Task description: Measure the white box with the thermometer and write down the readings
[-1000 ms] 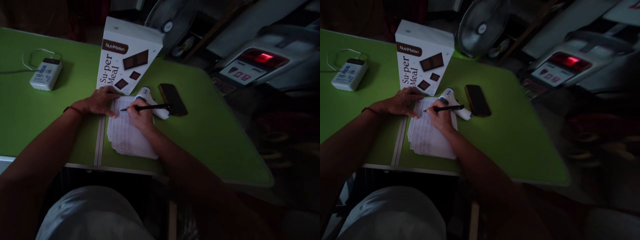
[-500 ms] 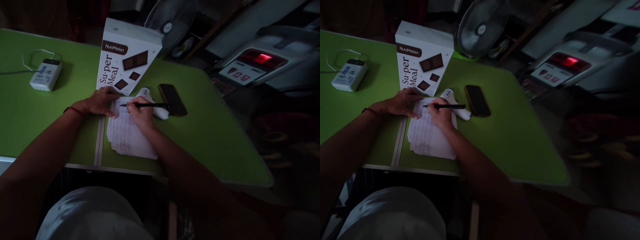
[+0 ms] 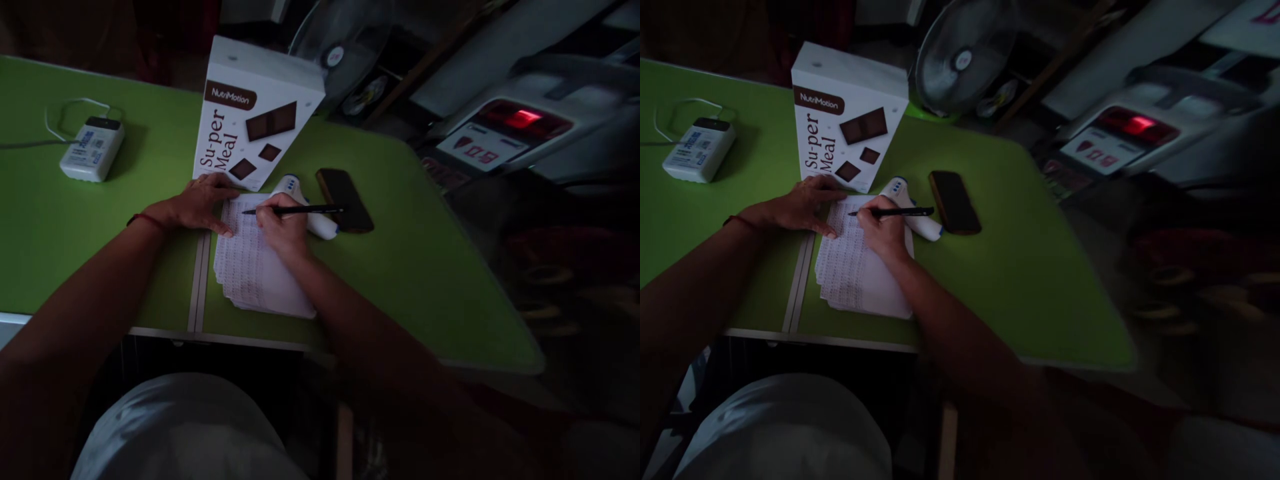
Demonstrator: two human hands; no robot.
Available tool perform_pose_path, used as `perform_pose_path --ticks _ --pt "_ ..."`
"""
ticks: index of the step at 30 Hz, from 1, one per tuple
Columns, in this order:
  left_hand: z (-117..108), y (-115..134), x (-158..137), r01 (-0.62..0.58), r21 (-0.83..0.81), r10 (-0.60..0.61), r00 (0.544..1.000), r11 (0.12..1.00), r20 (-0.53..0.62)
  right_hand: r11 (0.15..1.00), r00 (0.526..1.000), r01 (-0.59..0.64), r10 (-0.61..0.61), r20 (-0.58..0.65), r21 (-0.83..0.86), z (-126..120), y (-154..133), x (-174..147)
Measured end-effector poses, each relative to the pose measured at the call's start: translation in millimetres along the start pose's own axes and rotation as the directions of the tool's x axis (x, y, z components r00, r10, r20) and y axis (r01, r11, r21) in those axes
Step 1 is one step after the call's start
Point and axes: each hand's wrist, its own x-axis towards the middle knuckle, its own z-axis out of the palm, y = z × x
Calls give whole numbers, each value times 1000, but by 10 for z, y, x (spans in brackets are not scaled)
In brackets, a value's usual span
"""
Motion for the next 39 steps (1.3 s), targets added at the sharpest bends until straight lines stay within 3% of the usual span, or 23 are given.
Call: perform_pose_path --ticks 9,23,39 --pt "5 -23 7 -5 11 5 1000 1000 -2 999 999 -28 29 -15 33 -13 39 -4" --pt "7 -28 9 1 8 -1 1000 1000 1 998 998 46 -44 36 -49 -38 15 -3" --pt "11 -21 20 14 24 -14 1000 1000 2 1000 1000 -21 21 2 -1 -22 1 -4"
